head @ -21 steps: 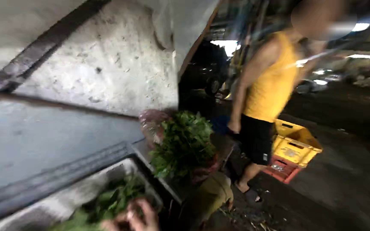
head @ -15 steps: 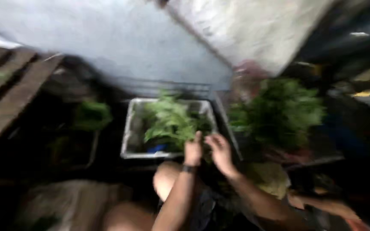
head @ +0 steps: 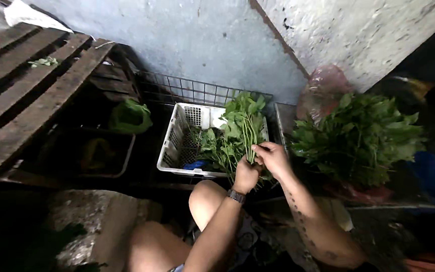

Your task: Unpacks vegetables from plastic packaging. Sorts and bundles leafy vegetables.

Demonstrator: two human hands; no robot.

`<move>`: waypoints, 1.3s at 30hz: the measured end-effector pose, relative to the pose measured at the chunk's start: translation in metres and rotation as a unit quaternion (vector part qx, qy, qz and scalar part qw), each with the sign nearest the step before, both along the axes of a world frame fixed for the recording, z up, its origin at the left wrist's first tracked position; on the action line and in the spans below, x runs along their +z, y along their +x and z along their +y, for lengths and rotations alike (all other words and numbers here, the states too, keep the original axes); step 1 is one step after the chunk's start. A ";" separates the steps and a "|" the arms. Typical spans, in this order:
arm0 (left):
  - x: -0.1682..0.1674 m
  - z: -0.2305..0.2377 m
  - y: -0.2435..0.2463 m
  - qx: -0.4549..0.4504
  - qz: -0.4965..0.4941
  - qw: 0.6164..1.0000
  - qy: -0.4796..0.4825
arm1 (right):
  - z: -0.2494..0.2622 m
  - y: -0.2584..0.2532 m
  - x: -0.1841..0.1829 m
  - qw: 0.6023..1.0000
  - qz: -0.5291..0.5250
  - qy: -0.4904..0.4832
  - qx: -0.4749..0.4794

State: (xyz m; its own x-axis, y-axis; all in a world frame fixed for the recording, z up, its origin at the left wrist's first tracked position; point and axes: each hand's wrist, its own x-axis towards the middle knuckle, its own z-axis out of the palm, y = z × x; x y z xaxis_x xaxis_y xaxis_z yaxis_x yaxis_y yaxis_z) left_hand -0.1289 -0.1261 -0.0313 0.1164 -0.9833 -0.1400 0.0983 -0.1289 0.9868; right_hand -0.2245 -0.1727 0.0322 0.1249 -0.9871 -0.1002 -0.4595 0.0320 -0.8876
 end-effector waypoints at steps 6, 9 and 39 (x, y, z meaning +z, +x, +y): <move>0.004 0.001 0.000 -0.036 0.101 0.994 0.037 | -0.012 -0.010 -0.004 0.998 0.050 -0.002 0.028; -0.002 -0.001 -0.005 -0.021 0.052 0.998 0.043 | -0.019 -0.014 -0.004 0.991 0.122 -0.016 0.051; 0.005 -0.007 0.052 0.331 0.363 0.870 0.048 | -0.053 -0.009 0.016 0.996 -0.080 0.003 0.047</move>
State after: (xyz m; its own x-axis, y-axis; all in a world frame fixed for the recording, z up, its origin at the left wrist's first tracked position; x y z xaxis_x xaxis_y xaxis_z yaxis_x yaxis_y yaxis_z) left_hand -0.0768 -0.1332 -0.0260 0.4996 -0.7142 -0.4902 0.7747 0.1152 0.6218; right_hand -0.2333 -0.2252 0.0485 0.2323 -0.9696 -0.0772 -0.3128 0.0007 -0.9498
